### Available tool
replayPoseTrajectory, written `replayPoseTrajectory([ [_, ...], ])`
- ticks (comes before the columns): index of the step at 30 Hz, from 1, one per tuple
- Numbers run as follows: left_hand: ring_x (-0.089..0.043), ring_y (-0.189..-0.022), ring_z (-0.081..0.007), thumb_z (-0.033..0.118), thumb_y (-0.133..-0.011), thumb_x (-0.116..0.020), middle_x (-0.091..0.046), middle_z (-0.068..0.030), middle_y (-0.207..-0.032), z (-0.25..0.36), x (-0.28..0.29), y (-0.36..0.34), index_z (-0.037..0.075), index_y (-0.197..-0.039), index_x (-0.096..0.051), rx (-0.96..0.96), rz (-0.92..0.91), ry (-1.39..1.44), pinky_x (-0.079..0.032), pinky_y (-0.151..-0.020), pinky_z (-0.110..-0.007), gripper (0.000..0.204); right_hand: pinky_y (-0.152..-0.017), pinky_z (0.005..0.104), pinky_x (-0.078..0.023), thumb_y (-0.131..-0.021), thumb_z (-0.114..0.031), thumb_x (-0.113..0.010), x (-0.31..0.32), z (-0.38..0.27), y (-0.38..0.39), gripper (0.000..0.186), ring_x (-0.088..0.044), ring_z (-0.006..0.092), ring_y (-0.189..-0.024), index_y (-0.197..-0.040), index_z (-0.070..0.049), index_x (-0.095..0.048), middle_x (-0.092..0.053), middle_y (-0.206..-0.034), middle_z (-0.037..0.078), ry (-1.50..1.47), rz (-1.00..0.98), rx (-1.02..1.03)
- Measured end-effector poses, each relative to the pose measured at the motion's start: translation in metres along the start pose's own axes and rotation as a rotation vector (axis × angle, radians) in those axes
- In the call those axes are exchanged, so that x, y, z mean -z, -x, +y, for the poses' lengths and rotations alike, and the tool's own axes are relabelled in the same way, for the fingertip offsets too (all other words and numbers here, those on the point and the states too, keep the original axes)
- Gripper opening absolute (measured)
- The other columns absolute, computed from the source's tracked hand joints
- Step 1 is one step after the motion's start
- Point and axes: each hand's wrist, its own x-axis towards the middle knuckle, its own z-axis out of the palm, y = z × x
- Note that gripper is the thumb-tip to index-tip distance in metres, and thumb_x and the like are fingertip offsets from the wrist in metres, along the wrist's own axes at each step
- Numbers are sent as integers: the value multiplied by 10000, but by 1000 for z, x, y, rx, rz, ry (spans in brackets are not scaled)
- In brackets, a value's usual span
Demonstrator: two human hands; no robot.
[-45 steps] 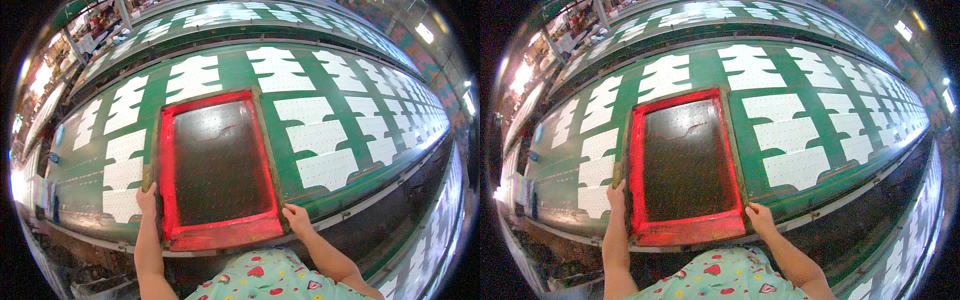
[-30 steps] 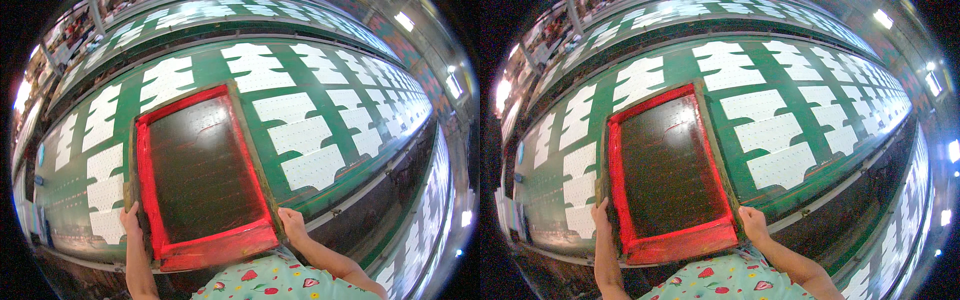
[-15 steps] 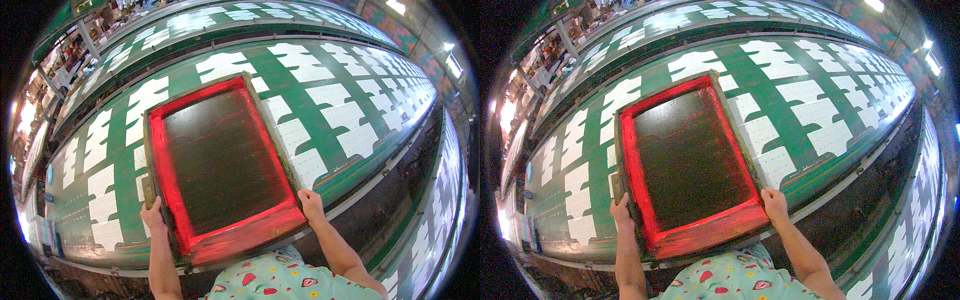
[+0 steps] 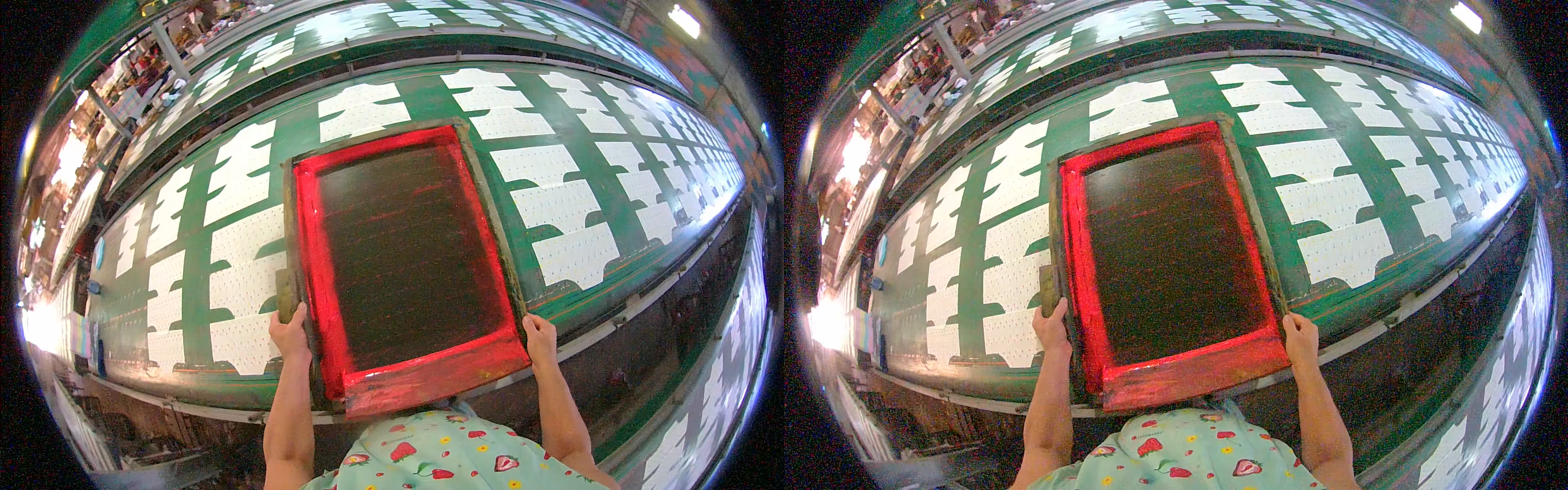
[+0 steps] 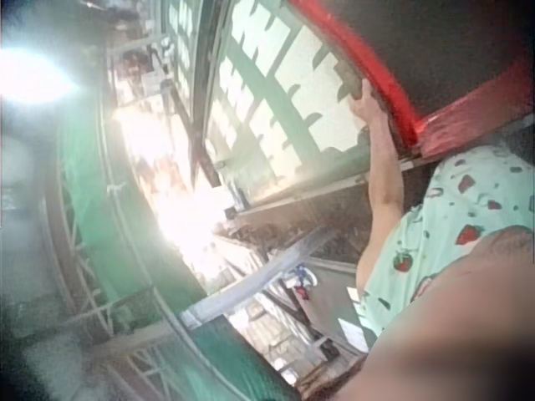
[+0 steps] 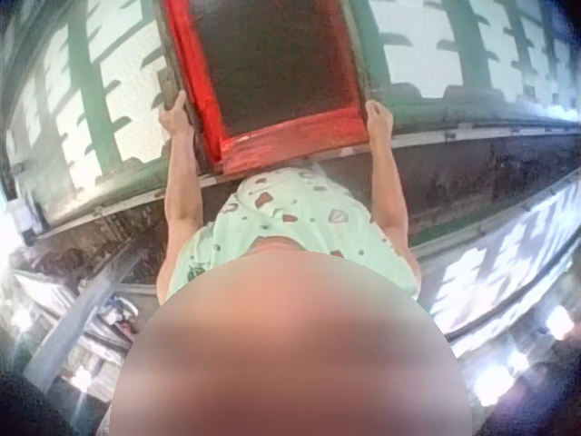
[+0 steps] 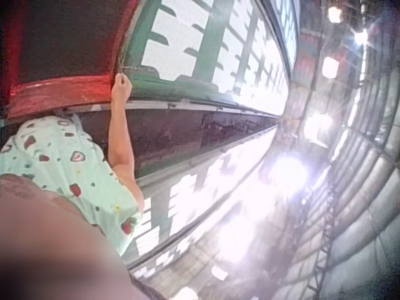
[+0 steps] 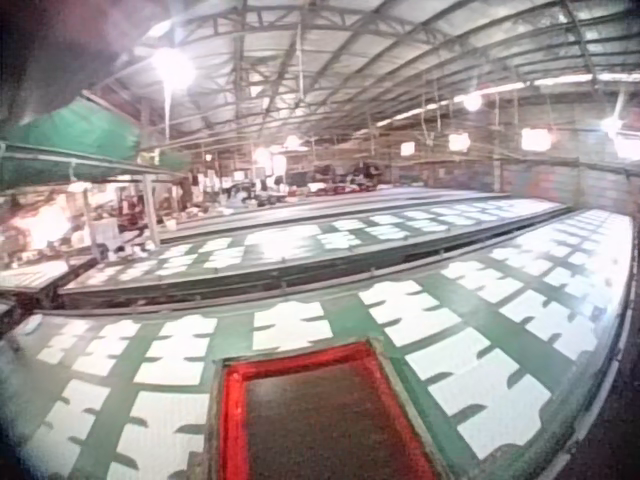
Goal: The person holds a red-framed screen and repeatedly uses a squeegee to pull dark ink across the mesh onto white paper sheets arranged on a green conveyor. The person repositions the screen and repeats the squeegee stroke across multiple sheets in sequence.
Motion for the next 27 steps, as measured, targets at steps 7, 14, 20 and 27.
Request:
replayPoseTrajectory([
  [7,-732,-949,-203,136,-915,-914,-795,-105,-1097,-2,-24,19,-42,-1213,-731,-75,11,-101,-588,-892,-373,393,-1056,466,-560,-986,-219,-805,30,-36,20,394,-719,380,-1183,-1309,6,-776,-765,-1272,197,473,61,251],
  [14,-755,-948,-231,196,-871,-939,-823,-154,-1077,-14,-26,13,-54,-1143,-772,-97,37,-308,-593,-895,-395,405,-1060,524,-558,-841,-153,-839,-13,-103,122,468,-684,387,-1250,-1303,-108,-778,-741,-1293,137,650,-513,1157],
  [20,-785,-969,-331,330,-823,-957,-822,-223,-1069,-13,-29,14,-61,-1153,-766,-109,106,-514,-599,-909,-459,547,-1023,486,-582,-803,-74,-789,-55,-106,136,449,-736,342,-1155,-1249,-123,-789,-765,-1231,104,775,-575,1208],
  [27,-769,-1023,-431,444,-843,-924,-798,-265,-1088,-8,-27,14,-36,-1123,-756,-125,121,-586,-585,-931,-518,580,-967,488,-610,-805,-56,-757,-99,-158,122,468,-749,351,-1124,-1264,-141,-784,-772,-1183,119,1068,-721,1006],
])
